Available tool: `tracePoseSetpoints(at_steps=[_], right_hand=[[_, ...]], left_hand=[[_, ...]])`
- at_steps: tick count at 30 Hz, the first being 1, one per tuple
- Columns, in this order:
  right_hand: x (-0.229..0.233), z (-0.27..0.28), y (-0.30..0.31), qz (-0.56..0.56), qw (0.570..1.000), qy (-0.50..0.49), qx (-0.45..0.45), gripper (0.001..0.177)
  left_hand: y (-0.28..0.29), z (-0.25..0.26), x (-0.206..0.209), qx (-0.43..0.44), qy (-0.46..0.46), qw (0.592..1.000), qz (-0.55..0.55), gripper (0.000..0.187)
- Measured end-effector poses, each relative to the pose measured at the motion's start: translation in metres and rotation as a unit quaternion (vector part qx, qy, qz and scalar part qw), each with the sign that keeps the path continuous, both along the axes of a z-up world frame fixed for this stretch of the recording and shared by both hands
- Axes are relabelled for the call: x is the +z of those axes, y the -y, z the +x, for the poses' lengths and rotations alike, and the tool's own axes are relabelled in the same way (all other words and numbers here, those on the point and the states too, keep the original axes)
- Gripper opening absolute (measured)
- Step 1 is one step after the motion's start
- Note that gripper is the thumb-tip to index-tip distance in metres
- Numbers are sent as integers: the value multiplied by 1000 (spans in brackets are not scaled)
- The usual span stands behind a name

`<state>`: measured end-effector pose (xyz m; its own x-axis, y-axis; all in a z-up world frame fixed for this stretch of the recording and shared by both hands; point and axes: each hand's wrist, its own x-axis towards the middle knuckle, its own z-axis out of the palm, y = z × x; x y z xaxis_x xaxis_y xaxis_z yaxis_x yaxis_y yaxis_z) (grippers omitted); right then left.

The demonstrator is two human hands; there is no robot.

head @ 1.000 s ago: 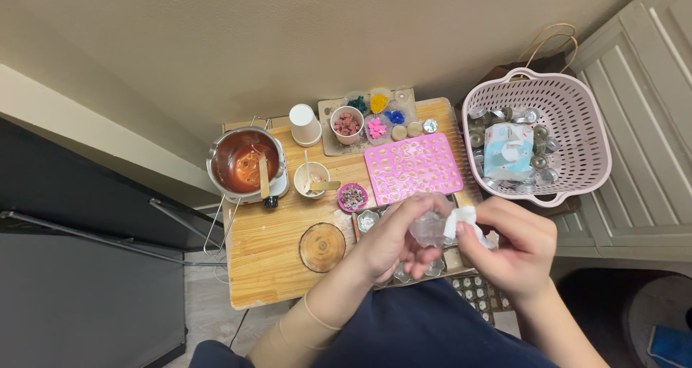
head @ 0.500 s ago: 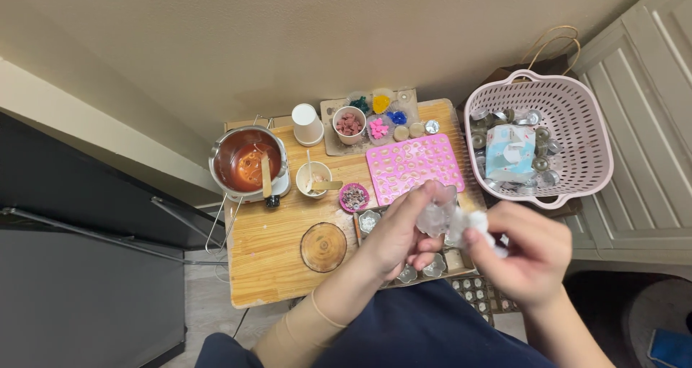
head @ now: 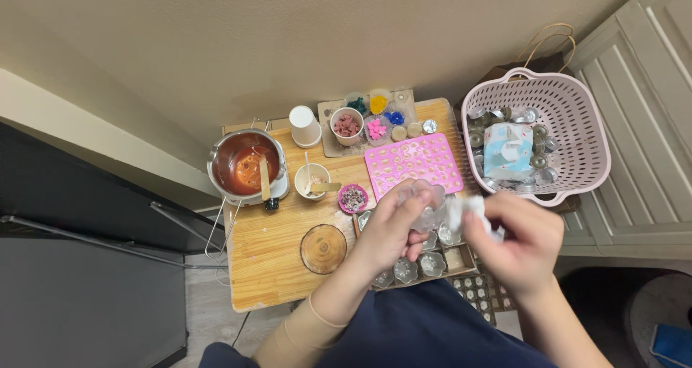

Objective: Cleaning small candle molds with a cloth and stirring melted wax in a pot.

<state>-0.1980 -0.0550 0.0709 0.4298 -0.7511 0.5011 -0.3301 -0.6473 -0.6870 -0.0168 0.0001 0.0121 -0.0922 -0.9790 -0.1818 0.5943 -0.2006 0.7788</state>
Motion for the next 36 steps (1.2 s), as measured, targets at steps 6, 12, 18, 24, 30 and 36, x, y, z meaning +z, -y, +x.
tracePoseSetpoints(at_steps=[6, 12, 18, 24, 30, 36], right_hand=[[10, 13, -13, -61, 995, 0, 73, 15], [-15, -17, 7, 23, 999, 29, -26, 8], [-51, -43, 18, 241, 937, 250, -38, 11], [-88, -57, 26, 311, 901, 281, -111, 24], [-179, -104, 20, 405, 844, 318, -147, 14], [-206, -125, 12, 433, 817, 336, -179, 16]], left_hand=[[-11, -10, 28, 64, 163, 982, -77, 59], [-17, -3, 26, 72, 316, 927, -187, 66], [-7, -5, 24, 13, 308, 941, -141, 69], [13, -19, -60, -17, 429, 889, -157, 64], [33, -60, -120, -149, 519, 838, -73, 60], [38, -102, -184, -171, 576, 781, -172, 45]])
